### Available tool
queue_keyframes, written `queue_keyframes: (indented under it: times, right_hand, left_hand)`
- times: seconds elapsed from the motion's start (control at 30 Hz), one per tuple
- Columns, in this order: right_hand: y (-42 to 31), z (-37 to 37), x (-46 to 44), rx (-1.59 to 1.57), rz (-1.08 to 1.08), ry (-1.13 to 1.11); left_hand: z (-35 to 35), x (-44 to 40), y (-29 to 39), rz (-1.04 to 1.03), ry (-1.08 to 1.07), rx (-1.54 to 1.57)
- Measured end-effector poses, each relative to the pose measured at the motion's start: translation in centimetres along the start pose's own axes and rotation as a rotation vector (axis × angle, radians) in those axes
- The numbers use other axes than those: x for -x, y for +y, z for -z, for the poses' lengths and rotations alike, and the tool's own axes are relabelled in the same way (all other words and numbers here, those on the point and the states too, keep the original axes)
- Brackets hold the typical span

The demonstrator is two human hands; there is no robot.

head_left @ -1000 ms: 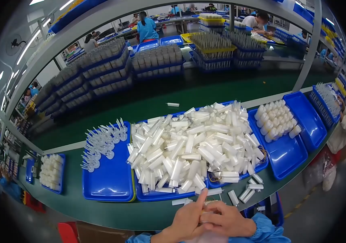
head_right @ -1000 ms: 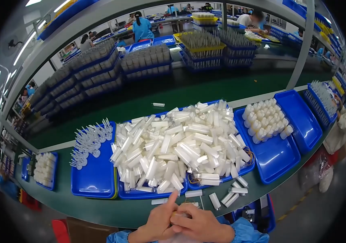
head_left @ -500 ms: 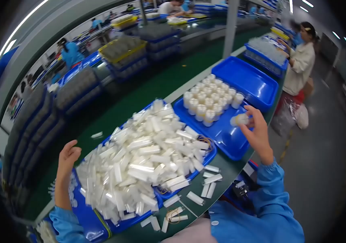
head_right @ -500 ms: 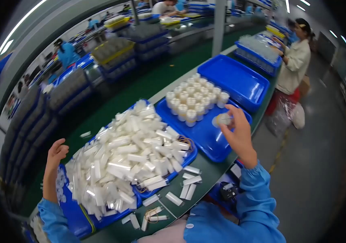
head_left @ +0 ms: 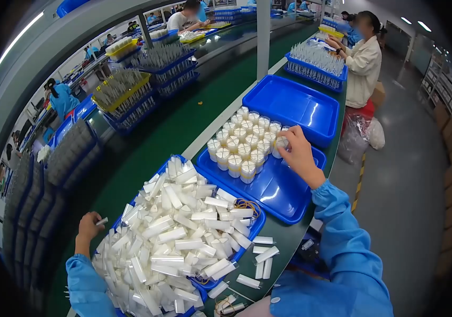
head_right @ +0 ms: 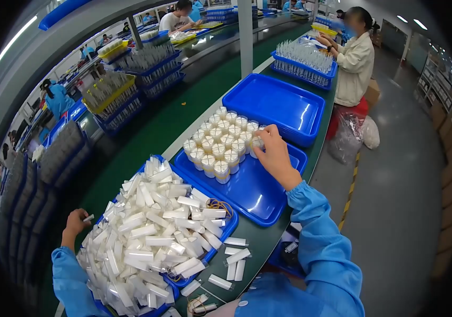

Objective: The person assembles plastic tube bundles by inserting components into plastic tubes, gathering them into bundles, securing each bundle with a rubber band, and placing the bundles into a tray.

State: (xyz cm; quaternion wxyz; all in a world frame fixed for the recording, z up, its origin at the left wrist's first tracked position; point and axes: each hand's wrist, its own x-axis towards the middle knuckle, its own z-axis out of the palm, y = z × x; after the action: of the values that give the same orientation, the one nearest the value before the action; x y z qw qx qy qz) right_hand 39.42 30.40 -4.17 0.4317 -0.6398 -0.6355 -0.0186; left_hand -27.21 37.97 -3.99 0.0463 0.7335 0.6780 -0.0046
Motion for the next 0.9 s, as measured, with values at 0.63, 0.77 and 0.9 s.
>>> queue_keyframes:
  times: [0.63,0.77,0.9]
  right_hand:
    - [-21.8,10.0,12.3,-0.759,0.463,-0.527]
    - [-26.9,9.0,17.1,-0.631,0.783,-0.497]
    - [-27.7,7.7,19.6,-0.565,0.863,-0.415]
  left_hand:
    - [12.3,27.7,23.7,-0.257,-0.023,0.998]
    - [10.1,33.5,26.3,-0.148,-0.178,1.071]
    - [8.0,35.3,25.6,-0.191,-0.17,1.306]
